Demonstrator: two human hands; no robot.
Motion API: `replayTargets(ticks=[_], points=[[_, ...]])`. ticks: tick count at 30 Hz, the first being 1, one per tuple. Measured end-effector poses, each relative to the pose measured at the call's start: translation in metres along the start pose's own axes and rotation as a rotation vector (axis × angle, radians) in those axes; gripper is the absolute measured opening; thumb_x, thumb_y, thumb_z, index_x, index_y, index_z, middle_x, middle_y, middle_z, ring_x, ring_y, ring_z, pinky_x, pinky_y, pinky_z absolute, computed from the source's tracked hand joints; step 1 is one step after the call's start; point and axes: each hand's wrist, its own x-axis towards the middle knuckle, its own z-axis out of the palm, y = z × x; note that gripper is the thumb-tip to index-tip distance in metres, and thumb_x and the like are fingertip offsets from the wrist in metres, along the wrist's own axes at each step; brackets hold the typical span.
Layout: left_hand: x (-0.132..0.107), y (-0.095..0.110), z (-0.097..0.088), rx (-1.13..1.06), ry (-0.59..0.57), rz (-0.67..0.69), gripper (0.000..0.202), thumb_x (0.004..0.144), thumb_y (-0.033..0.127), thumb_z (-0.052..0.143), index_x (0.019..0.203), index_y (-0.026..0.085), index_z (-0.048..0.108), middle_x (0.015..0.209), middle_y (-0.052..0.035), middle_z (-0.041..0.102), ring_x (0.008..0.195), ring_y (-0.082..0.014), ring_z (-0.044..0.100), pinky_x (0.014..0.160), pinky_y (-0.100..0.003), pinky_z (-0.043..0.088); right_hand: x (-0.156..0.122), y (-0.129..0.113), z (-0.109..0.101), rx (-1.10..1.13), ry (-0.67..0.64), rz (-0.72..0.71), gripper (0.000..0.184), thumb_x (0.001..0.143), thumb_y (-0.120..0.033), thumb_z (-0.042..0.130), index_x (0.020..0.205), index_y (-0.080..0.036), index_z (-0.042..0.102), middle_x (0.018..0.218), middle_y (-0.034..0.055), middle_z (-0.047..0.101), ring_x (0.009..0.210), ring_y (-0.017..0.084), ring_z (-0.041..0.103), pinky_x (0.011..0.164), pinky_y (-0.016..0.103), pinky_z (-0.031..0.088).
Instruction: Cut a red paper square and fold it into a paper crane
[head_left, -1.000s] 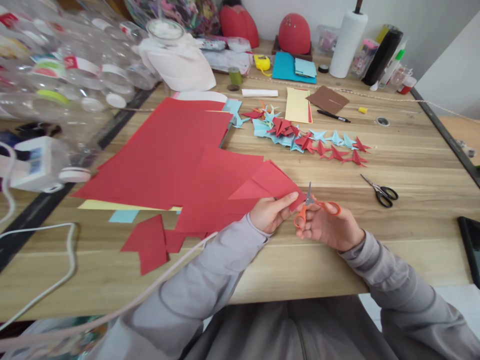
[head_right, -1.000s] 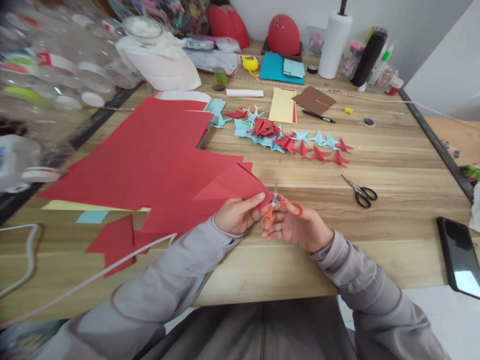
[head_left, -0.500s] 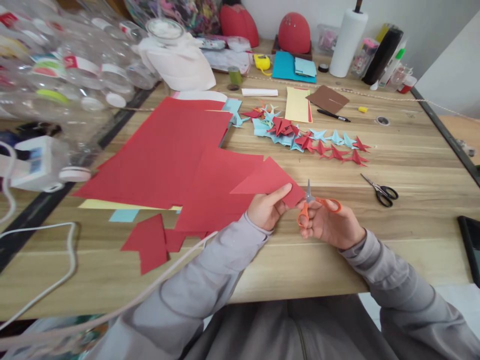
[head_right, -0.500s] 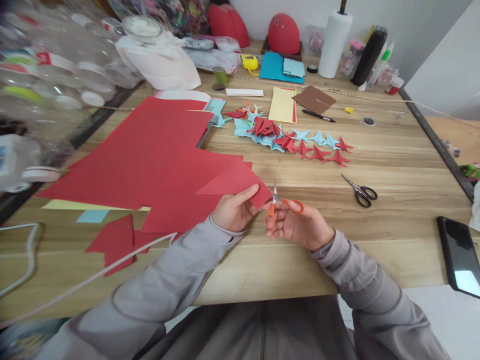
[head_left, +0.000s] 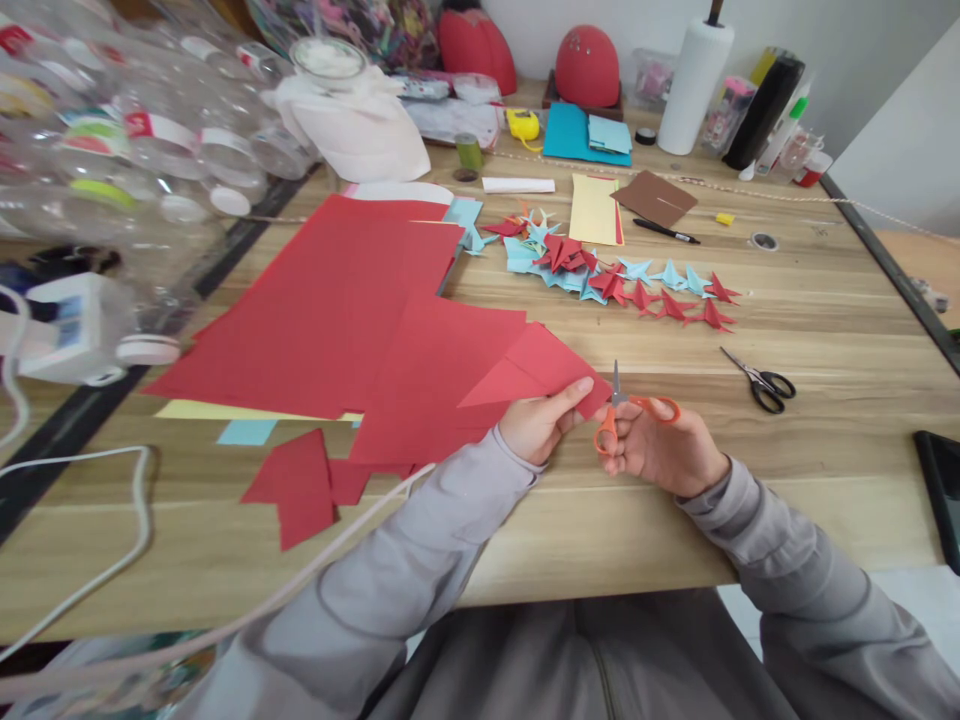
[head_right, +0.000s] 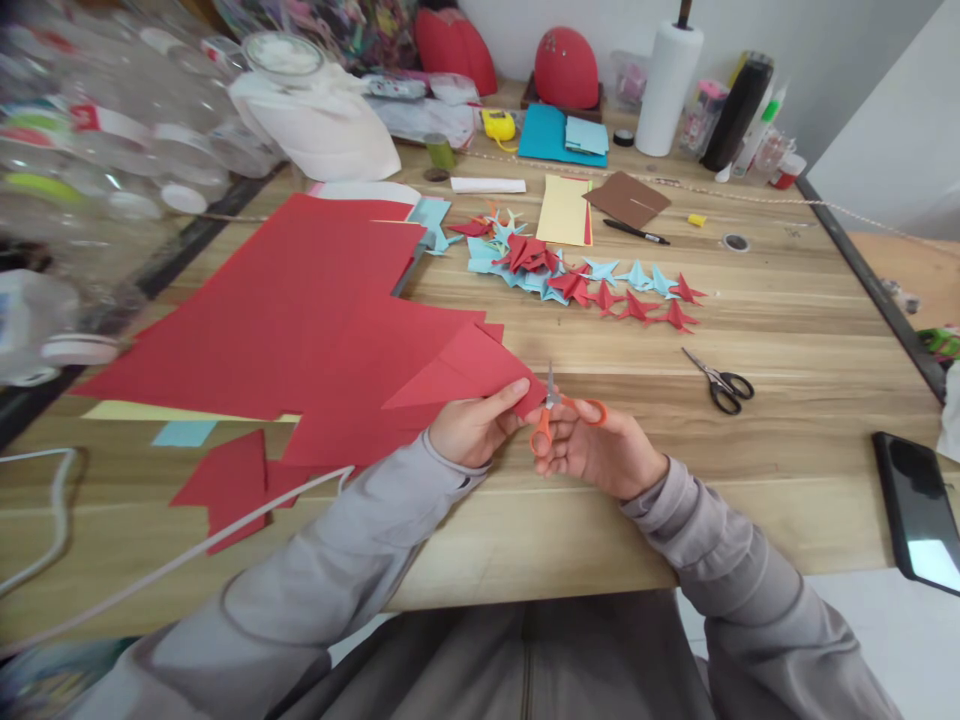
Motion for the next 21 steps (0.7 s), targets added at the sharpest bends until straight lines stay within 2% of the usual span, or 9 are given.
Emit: replayTargets(ticks=[3,7,17,21], points=[[0.0003,0.0002,-0.0036,0.039,-0.049,-0.026,0.024,0.064,0.033,0.077,0.073,0.013,0.069,0.073,-0.0052,0.071,0.08,-0.022,0.067,0.074,-0.034,0.054,-0.001,0.0,-0.0008,0.018,-0.008,0.012,0.042,0.075,-0.049,0.062,0.097,-0.012,0.063,0.082,0.0058,0.064,0.075,0.016,0.061,0.07,0.028,0.048],[-0.0008,0.0035,-0.0062,0.066,-0.145,-0.052,0.024,0.067,0.037,0.075,0.07,0.014,0.07,0.073,-0.0064,0.072,0.082,-0.0239,0.068,0.08,-0.036,0.053,-0.0025,0.0001,-0.0003,0.042,-0.029,0.031,0.045,0.074,-0.048,0.062,0.099,-0.011,0.062,0.081,0.0056,0.064,0.073,0.015,0.06,0.07,0.028,0.047],[-0.0014,0.0089,-0.0096,0.023,-0.172,-0.089,0.021,0.065,0.03,0.077,0.074,0.013,0.07,0.08,-0.0071,0.073,0.086,-0.0247,0.068,0.083,-0.038,0.053,-0.0044,0.0001,0.0,0.015,-0.052,0.016,0.049,0.071,-0.051,0.063,0.1,-0.011,0.062,0.08,0.0052,0.063,0.074,0.016,0.06,0.071,0.03,0.047],[-0.0013,0.0091,-0.0072,0.003,-0.144,-0.072,0.017,0.066,0.026,0.075,0.074,0.013,0.068,0.078,-0.0058,0.072,0.079,-0.0218,0.068,0.078,-0.037,0.055,-0.005,-0.0013,-0.0001,0.046,-0.031,0.034,0.049,0.073,-0.048,0.063,0.103,-0.01,0.062,0.082,0.0057,0.063,0.076,0.015,0.06,0.072,0.028,0.047]])
